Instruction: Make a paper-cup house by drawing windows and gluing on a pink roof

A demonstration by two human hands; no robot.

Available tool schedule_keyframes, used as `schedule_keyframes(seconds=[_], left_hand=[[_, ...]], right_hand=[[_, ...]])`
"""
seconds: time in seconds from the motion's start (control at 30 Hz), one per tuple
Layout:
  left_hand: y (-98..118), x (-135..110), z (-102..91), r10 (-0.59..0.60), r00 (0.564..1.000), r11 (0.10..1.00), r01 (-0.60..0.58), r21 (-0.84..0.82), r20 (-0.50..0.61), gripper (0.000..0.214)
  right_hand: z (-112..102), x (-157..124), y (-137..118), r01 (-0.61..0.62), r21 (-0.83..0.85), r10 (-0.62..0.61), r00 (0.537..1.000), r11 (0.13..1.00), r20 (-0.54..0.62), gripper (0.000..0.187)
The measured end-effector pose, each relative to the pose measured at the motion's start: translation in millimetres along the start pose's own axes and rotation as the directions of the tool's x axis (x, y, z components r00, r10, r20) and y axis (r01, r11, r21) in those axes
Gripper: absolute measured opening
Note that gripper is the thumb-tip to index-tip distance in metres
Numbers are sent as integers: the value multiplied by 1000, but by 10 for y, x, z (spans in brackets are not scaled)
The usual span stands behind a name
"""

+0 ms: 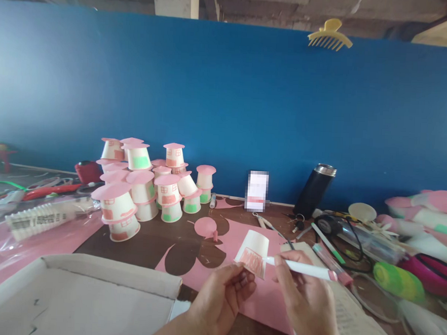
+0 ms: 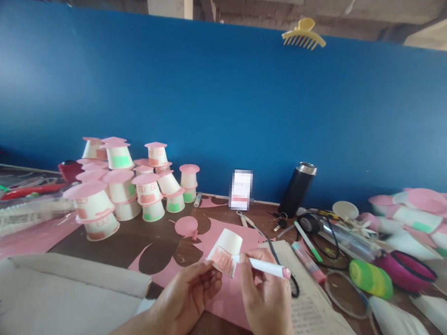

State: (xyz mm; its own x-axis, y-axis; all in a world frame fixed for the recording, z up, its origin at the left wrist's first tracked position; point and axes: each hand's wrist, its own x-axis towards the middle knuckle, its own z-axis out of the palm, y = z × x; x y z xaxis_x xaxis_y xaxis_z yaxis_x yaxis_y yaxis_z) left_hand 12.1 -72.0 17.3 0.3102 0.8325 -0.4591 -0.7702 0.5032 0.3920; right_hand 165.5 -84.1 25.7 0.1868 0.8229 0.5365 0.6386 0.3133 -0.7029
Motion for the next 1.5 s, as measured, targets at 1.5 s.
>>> schedule_keyframes(seconds=[1.5], left_hand=[[-66, -11, -68, 104, 960, 913, -195, 358, 259, 24]], right_hand=[[-12, 2, -134, 86, 15, -87, 996, 996, 6, 24]])
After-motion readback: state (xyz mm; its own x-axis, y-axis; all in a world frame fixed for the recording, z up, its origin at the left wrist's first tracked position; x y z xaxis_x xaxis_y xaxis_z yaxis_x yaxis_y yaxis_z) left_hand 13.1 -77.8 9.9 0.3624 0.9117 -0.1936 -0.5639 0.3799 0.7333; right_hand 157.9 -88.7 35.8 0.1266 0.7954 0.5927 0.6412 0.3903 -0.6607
